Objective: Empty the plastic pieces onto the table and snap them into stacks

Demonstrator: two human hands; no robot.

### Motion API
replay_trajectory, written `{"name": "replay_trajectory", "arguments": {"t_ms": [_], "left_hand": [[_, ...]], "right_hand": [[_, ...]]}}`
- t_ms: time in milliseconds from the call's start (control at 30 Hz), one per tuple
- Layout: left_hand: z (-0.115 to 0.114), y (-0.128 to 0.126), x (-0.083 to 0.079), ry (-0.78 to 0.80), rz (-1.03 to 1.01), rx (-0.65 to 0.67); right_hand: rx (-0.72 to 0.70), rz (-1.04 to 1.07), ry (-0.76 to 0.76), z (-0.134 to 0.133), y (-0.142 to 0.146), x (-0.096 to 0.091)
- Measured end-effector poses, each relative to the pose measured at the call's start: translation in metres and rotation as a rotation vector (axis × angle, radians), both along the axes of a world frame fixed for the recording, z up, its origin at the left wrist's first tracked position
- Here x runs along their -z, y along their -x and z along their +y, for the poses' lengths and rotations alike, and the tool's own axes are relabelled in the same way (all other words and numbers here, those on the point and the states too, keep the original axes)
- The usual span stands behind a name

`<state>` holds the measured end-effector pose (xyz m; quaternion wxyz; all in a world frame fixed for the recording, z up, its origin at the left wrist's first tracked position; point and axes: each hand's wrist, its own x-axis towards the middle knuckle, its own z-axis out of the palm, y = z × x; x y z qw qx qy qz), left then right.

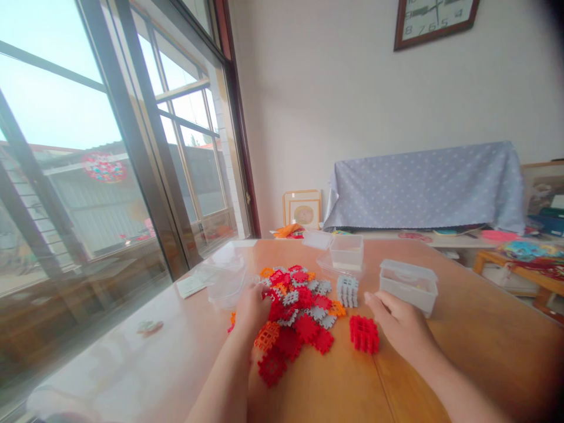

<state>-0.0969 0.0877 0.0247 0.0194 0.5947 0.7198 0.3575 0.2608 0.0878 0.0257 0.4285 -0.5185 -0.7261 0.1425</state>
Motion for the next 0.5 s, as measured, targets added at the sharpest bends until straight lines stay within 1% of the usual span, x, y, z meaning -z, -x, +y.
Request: {"name": "replay_trajectory", "arguments": {"t_ms": [100,167,233,300,367,500], "left_hand": [[-0.001,-0.004,-0.006,-0.042,-0.147,-0.012],[-0.005,-0.015,-0.012,-0.090,-0.393,0.036],[-0.011,-0.030,-0.018,-0.112,-0.689,0.175],[-0.017,-0.049,-0.022,-0.024,-0.920,0.320],[-0.023,-0.067,-0.024,0.044,-1.089,0.403],[-0.031,-0.093,-0.024,0.173,-1.222,0.511]], "right_hand": [[0.012,0.017,-0.010,-0.001,0.002,-0.001],[0.008,0.028,-0.022,-0.004,0.005,-0.003],[-0.016,0.042,-0.035,-0.008,0.008,-0.006],[-0.049,0.049,-0.038,-0.014,0.011,-0.010],[-0.085,0.043,-0.031,-0.019,0.015,-0.014],[-0.151,0.019,-0.023,-0.024,0.022,-0.016]]}}
